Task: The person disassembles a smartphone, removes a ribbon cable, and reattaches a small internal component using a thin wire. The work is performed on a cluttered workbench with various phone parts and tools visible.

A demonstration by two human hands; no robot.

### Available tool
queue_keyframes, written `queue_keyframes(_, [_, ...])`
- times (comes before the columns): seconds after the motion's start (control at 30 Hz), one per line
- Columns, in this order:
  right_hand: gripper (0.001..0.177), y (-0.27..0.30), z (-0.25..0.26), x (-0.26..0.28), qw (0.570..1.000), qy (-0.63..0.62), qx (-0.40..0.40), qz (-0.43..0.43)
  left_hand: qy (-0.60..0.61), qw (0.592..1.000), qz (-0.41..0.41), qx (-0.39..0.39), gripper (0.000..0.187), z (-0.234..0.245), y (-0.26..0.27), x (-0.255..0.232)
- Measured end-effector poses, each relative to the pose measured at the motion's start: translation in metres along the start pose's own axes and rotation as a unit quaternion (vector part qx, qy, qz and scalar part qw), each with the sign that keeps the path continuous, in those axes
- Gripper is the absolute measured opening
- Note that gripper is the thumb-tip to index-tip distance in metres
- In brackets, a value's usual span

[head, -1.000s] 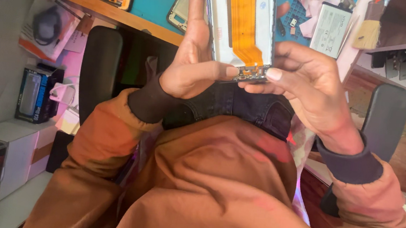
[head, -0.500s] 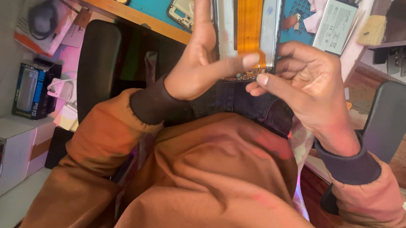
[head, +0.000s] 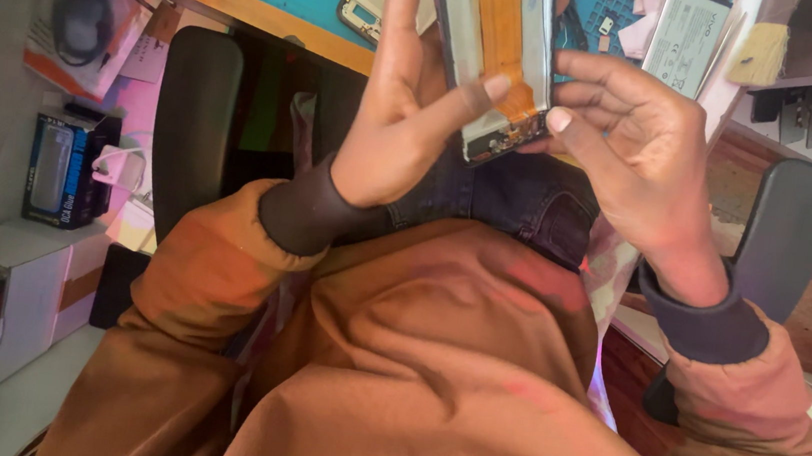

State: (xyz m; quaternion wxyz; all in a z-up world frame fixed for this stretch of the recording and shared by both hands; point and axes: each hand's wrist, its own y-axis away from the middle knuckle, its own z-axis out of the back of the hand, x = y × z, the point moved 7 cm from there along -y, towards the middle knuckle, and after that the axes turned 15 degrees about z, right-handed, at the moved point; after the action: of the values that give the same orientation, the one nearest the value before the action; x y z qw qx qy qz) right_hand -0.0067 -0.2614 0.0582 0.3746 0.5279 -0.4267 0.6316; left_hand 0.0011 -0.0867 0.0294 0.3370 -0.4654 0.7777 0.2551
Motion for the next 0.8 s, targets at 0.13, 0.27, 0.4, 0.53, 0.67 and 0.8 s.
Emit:
queue_keyframes(0.13, [0.027,0.000,0.001,0.003,0.990,0.133,-0.013,0.032,-0.055,0.997,-0.049,0.026,0.099,-0.008,0.008,0.004])
queue_keyframes(0.27, [0.021,0.000,-0.006,0.014,0.963,0.259,-0.011,0.072,0.017,0.999,0.011,0.045,0.103,-0.017,0.013,0.015])
queue_keyframes(0.4, [0.018,0.000,-0.008,0.020,0.931,0.357,-0.022,0.068,0.041,0.996,0.026,0.072,0.105,-0.031,0.017,0.017])
queue_keyframes(0.53, [0.022,-0.001,-0.011,0.031,0.932,0.344,-0.035,0.107,0.008,0.997,0.008,0.081,0.105,-0.035,0.018,0.017])
queue_keyframes(0.67, [0.026,-0.002,-0.014,0.043,0.912,0.374,-0.041,0.165,-0.003,0.995,0.011,0.104,0.104,-0.036,0.021,0.023])
queue_keyframes(0.8, [0.058,0.002,-0.013,0.046,0.916,0.347,-0.067,0.190,-0.047,0.988,-0.006,0.146,0.096,-0.041,0.025,0.023])
